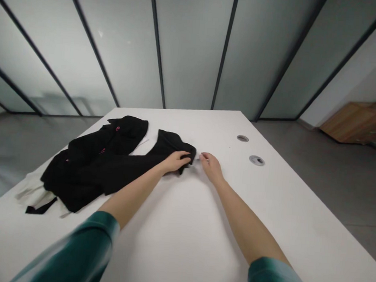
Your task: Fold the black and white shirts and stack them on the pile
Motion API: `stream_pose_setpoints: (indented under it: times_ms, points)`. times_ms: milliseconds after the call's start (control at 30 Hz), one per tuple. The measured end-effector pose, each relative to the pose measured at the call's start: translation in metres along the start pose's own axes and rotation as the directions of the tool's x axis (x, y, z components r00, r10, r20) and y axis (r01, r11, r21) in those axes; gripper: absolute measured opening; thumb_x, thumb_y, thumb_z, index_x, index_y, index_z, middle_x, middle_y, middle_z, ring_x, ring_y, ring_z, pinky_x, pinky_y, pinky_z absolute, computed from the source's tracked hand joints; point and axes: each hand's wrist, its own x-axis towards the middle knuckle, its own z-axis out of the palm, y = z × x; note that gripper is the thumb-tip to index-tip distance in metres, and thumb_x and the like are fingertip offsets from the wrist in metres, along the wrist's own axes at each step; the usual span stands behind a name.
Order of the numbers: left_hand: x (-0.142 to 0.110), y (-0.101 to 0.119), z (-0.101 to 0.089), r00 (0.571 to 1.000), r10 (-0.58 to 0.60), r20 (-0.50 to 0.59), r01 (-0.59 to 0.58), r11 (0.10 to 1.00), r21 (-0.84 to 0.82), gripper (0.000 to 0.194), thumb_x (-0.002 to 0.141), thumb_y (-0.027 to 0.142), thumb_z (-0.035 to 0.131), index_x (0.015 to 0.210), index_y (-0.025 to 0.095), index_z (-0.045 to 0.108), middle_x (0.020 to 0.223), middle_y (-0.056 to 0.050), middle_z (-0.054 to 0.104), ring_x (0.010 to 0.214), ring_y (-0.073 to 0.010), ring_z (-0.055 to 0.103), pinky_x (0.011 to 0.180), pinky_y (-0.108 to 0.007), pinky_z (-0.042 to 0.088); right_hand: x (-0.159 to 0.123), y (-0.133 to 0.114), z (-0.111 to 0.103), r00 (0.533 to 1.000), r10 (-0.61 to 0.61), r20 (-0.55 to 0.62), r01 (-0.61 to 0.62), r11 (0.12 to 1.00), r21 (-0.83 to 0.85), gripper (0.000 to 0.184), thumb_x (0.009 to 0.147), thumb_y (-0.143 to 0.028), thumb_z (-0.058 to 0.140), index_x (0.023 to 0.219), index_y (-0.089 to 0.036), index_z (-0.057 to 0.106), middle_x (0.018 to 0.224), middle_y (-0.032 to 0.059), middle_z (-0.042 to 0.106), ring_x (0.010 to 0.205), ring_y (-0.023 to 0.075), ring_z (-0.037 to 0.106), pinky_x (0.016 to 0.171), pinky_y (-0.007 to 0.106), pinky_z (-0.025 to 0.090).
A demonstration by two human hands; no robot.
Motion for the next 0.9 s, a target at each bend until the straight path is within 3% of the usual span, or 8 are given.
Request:
stream_pose_setpoints:
  times_ms: [67, 133, 200, 300, 433, 633, 767, 900]
  points:
    - [0.004, 0.016, 0.016, 0.958, 0.183, 0.22, -0.185, 0.983, -0.015, 0.047, 0.093, 0.036, 0.055, 0.135, 0.016, 0.06, 0.143, -0.01, 0.058, 0.131, -0.0222, 0.055, 0.111, -0.032, 0.041, 0.002, 0.007, -0.001, 0.992, 0.094, -0.083, -0.083, 0.988, 0.129, 0.047, 0.094, -0.05, 0.04, 0.117, -0.019, 0.067, 0.114, 0.011, 0.072, 0.106, 0.0254, 0.065, 0.096, 0.041, 0.048]
    - [0.004, 0.024, 0.022, 0.924, 0.265, 0.274, -0.293, 0.954, 0.065, 0.05, 0.092, 0.041, 0.055, 0.136, 0.017, 0.06, 0.146, -0.01, 0.055, 0.136, -0.0241, 0.049, 0.115, -0.035, 0.036, 0.004, 0.012, -0.002, 0.982, 0.14, -0.13, -0.116, 0.978, 0.175, 0.047, 0.09, -0.05, 0.046, 0.119, -0.018, 0.065, 0.116, 0.0113, 0.071, 0.109, 0.0264, 0.064, 0.098, 0.044, 0.048]
    - [0.003, 0.022, 0.018, 0.954, 0.233, 0.189, -0.267, 0.948, 0.176, 0.045, 0.089, 0.041, 0.058, 0.126, 0.017, 0.066, 0.136, -0.011, 0.063, 0.129, -0.0269, 0.055, 0.111, -0.038, 0.04, 0.006, 0.014, -0.002, 0.981, 0.136, -0.14, -0.112, 0.979, 0.171, 0.045, 0.086, -0.048, 0.053, 0.118, -0.018, 0.065, 0.12, 0.0122, 0.07, 0.112, 0.0273, 0.063, 0.1, 0.045, 0.047]
    - [0.001, 0.002, 0.002, 0.991, 0.035, -0.13, -0.015, 0.988, 0.154, 0.03, 0.085, 0.039, 0.064, 0.104, 0.018, 0.071, 0.11, -0.011, 0.074, 0.104, -0.026, 0.067, 0.095, -0.037, 0.05, 0.006, 0.013, 0.0, 0.987, 0.125, -0.103, -0.112, 0.986, 0.122, 0.042, 0.083, -0.043, 0.056, 0.116, -0.018, 0.066, 0.119, 0.0127, 0.07, 0.11, 0.0275, 0.064, 0.1, 0.046, 0.047]
    - [0.001, -0.041, -0.04, 0.824, -0.277, -0.494, 0.211, 0.96, -0.186, 0.019, 0.076, 0.03, 0.069, 0.09, 0.019, 0.063, 0.079, -0.002, 0.068, 0.076, -0.0189, 0.065, 0.075, -0.032, 0.052, 0.004, 0.009, 0.001, 0.996, 0.082, -0.029, -0.081, 0.996, 0.041, 0.035, 0.073, -0.027, 0.058, 0.106, -0.021, 0.069, 0.112, 0.0091, 0.071, 0.103, 0.0259, 0.065, 0.097, 0.043, 0.048]
    - [-0.021, -0.096, -0.131, 0.572, -0.584, -0.577, 0.181, 0.775, -0.605, 0.015, 0.061, 0.015, 0.059, 0.071, 0.021, 0.051, 0.053, 0.008, 0.044, 0.048, -0.0105, 0.046, 0.048, -0.021, 0.037, 0.009, 0.01, -0.013, 0.961, 0.229, -0.157, -0.198, 0.962, 0.19, 0.024, 0.066, -0.026, 0.051, 0.082, -0.02, 0.068, 0.083, 0.0052, 0.071, 0.079, 0.0226, 0.062, 0.081, 0.038, 0.05]
    - [-0.048, -0.112, -0.169, 0.621, -0.616, -0.484, 0.19, 0.717, -0.67, 0.015, 0.054, 0.018, 0.062, 0.063, 0.02, 0.051, 0.05, 0.006, 0.045, 0.048, -0.0107, 0.045, 0.046, -0.021, 0.034, 0.023, 0.026, -0.036, 0.865, 0.44, -0.24, -0.337, 0.866, 0.369, 0.017, 0.06, -0.025, 0.049, 0.068, -0.02, 0.063, 0.063, 0.0021, 0.062, 0.069, 0.0209, 0.057, 0.067, 0.033, 0.047]
    - [-0.056, -0.12, -0.186, 0.684, -0.578, -0.445, 0.297, 0.778, -0.554, 0.016, 0.055, 0.022, 0.067, 0.067, 0.02, 0.056, 0.059, 0.001, 0.056, 0.061, -0.0179, 0.058, 0.059, -0.029, 0.049, 0.052, 0.044, -0.067, 0.797, 0.495, -0.347, -0.438, 0.868, 0.232, 0.02, 0.061, -0.02, 0.05, 0.074, -0.017, 0.065, 0.07, 0.0061, 0.063, 0.072, 0.0224, 0.058, 0.071, 0.036, 0.047]
